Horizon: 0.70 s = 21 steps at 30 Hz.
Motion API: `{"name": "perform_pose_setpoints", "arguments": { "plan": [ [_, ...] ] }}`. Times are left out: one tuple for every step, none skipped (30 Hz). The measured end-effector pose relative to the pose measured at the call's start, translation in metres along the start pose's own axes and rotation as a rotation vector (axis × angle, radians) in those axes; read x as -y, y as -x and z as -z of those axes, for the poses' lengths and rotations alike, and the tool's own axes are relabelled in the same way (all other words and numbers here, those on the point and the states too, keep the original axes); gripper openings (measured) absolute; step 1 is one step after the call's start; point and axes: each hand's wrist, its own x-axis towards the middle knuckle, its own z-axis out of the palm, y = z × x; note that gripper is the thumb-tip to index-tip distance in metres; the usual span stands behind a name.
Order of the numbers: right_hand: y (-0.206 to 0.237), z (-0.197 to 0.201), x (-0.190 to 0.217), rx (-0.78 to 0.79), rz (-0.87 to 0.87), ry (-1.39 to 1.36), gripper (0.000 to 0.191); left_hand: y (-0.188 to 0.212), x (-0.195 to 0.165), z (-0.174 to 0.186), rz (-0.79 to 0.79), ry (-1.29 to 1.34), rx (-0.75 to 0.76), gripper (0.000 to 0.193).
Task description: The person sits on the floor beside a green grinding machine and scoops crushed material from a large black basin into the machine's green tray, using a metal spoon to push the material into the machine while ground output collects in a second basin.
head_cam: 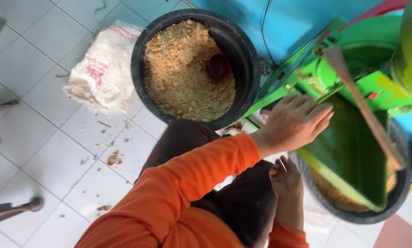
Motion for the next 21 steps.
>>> {"name": "perform_pose_setpoints", "arguments": {
  "plan": [
    [0.006,-0.007,-0.013,0.026,-0.038,0.003,0.026,0.005,-0.002,0.004,-0.011,-0.010,0.021,0.023],
    [0.012,-0.011,-0.024,0.053,-0.073,0.005,0.027,0.012,-0.002,0.009,-0.034,-0.017,0.005,0.031],
    [0.017,-0.016,-0.033,0.066,-0.057,0.033,0.028,0.021,-0.001,0.015,-0.056,-0.021,-0.014,0.038],
    [0.022,-0.018,-0.037,0.075,-0.042,0.064,0.028,0.031,-0.001,0.018,-0.075,-0.023,-0.031,0.045],
    [0.028,-0.021,-0.042,0.087,-0.025,0.097,0.029,0.044,0.002,0.024,-0.077,0.006,-0.005,0.049],
    [0.027,-0.025,-0.036,0.087,-0.013,0.079,0.029,0.056,0.010,0.029,-0.081,0.035,0.021,0.052],
    [0.033,-0.026,-0.040,0.081,-0.004,0.065,0.029,0.073,0.016,0.039,-0.079,0.067,0.048,0.055],
    [0.025,-0.032,-0.026,0.072,0.004,0.060,0.030,0.066,0.032,0.027,-0.036,0.083,0.106,0.054],
    [0.028,-0.034,-0.030,0.072,-0.003,0.062,0.030,0.080,0.045,0.038,-0.003,0.096,0.160,0.053],
    [0.021,-0.041,-0.025,0.071,-0.012,0.069,0.029,0.090,0.064,0.044,0.113,0.146,0.207,0.053],
    [0.017,-0.048,-0.026,0.064,-0.024,0.082,0.029,0.099,0.083,0.053,0.236,0.202,0.256,0.053],
    [0.010,-0.057,-0.030,0.046,-0.057,0.127,0.028,0.109,0.104,0.060,0.282,0.143,0.228,0.057],
    [-0.001,-0.070,-0.036,0.035,-0.085,0.171,0.028,0.116,0.129,0.067,0.322,0.082,0.197,0.062],
    [-0.013,-0.085,-0.044,0.021,-0.118,0.215,0.027,0.123,0.154,0.075,0.453,0.107,0.275,0.063],
    [-0.027,-0.101,-0.054,0.042,-0.146,0.238,0.027,0.129,0.181,0.080,0.584,0.132,0.359,0.064],
    [-0.045,-0.119,-0.065,0.064,-0.173,0.259,0.027,0.134,0.207,0.084,0.582,0.099,0.349,0.066],
    [-0.065,-0.138,-0.073,0.086,-0.204,0.283,0.027,0.137,0.231,0.083,0.585,0.065,0.338,0.068],
    [-0.087,-0.157,-0.082,0.077,-0.226,0.324,0.029,0.139,0.251,0.079,0.696,0.065,0.380,0.067],
    [-0.111,-0.179,-0.091,0.069,-0.249,0.362,0.031,0.140,0.270,0.075,0.807,0.063,0.424,0.067],
    [-0.141,-0.194,-0.096,0.062,-0.279,0.363,0.031,0.140,0.287,0.064,0.917,0.055,0.469,0.067],
    [-0.168,-0.214,-0.106,0.047,-0.312,0.363,0.031,0.140,0.300,0.058,0.913,0.089,0.423,0.067]
  ]
}}
